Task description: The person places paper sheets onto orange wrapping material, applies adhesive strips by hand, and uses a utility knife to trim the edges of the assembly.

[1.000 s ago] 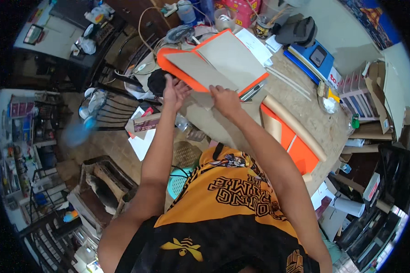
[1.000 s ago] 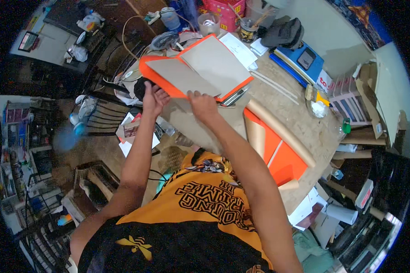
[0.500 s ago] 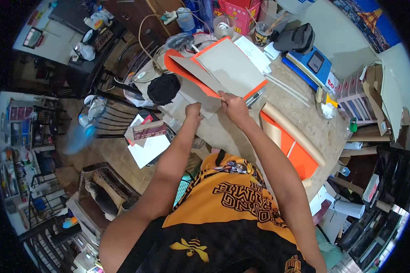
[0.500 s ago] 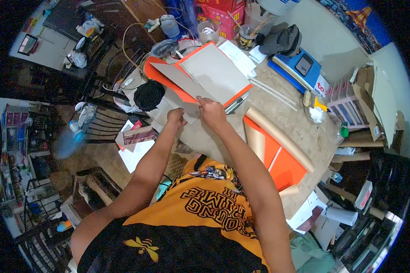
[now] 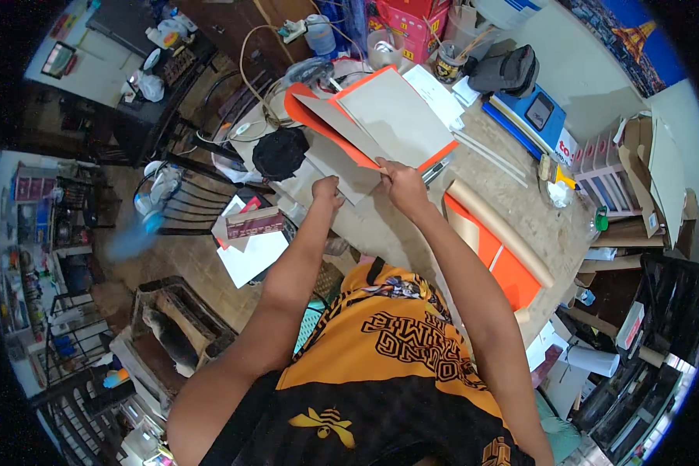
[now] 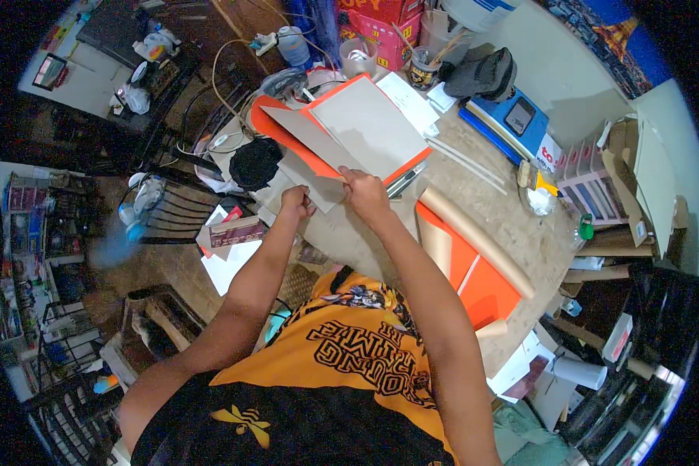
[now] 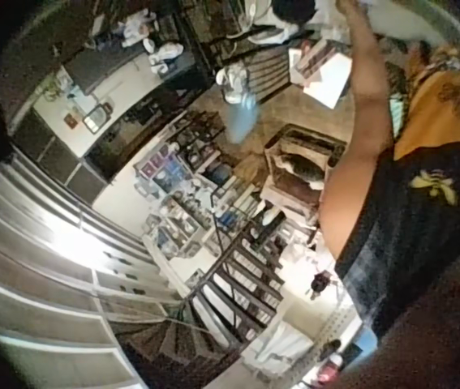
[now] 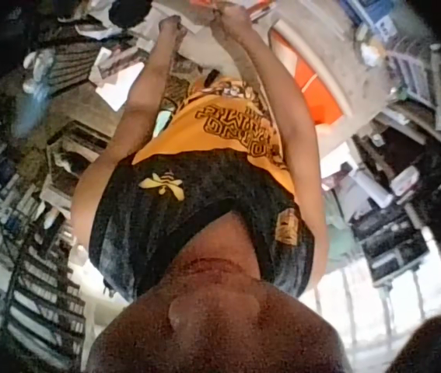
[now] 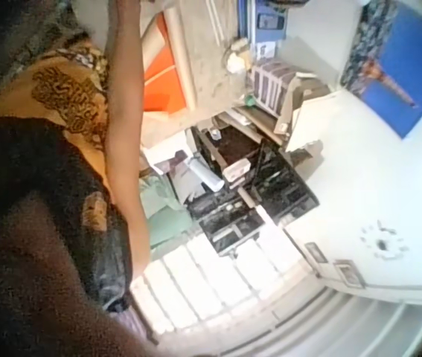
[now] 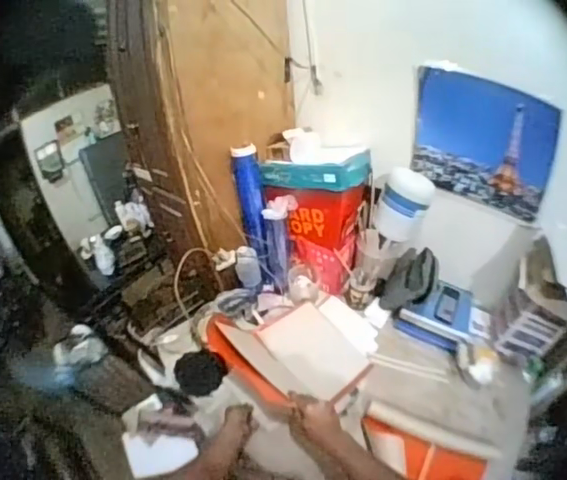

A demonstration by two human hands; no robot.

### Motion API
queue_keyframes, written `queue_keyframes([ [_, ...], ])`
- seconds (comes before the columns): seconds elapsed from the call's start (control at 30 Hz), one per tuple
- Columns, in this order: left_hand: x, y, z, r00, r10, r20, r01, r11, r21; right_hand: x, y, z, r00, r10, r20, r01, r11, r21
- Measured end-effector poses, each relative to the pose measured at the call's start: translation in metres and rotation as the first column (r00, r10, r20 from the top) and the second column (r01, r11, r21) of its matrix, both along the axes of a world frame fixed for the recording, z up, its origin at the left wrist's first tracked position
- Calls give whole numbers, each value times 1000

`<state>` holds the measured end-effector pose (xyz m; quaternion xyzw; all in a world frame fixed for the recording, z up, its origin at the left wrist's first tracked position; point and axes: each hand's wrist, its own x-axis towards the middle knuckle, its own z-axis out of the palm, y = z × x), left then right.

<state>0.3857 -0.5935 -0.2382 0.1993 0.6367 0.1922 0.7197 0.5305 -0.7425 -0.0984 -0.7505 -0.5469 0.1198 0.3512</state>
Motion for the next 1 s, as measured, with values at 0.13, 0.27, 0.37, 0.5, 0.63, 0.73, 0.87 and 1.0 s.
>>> queue_keyframes([
  [0.13,-11,8,6,999,-28,-30,29,999,22,-6,6,2,999,37,-1,-37,999,8],
  [0.27,-12,11,5,1000,12,-9,-12,1000,-2,-7,6,2,999,37,33,-38,999,15],
  [0.37,-9,6,12,999,43,-15,-43,999,-14,-6,6,-1,998,37,50,-37,999,-1],
  [0.5,-9,6,14,998,56,15,-56,998,-11,-4,7,-2,998,44,55,-42,998,-36],
  [0.63,-8,6,11,999,4,-49,-4,1000,-14,-1,3,-6,998,30,63,-28,999,-26],
  [0.73,-23,21,-10,997,-71,-40,72,997,16,-5,7,-2,995,57,79,-58,998,1],
  [0.87,-13,11,2,994,-89,-59,92,994,64,-1,5,4,992,54,115,-49,998,-48],
  [1.0,-19,5,16,990,-85,116,59,975,216,-3,9,11,981,40,191,-25,997,-79],
])
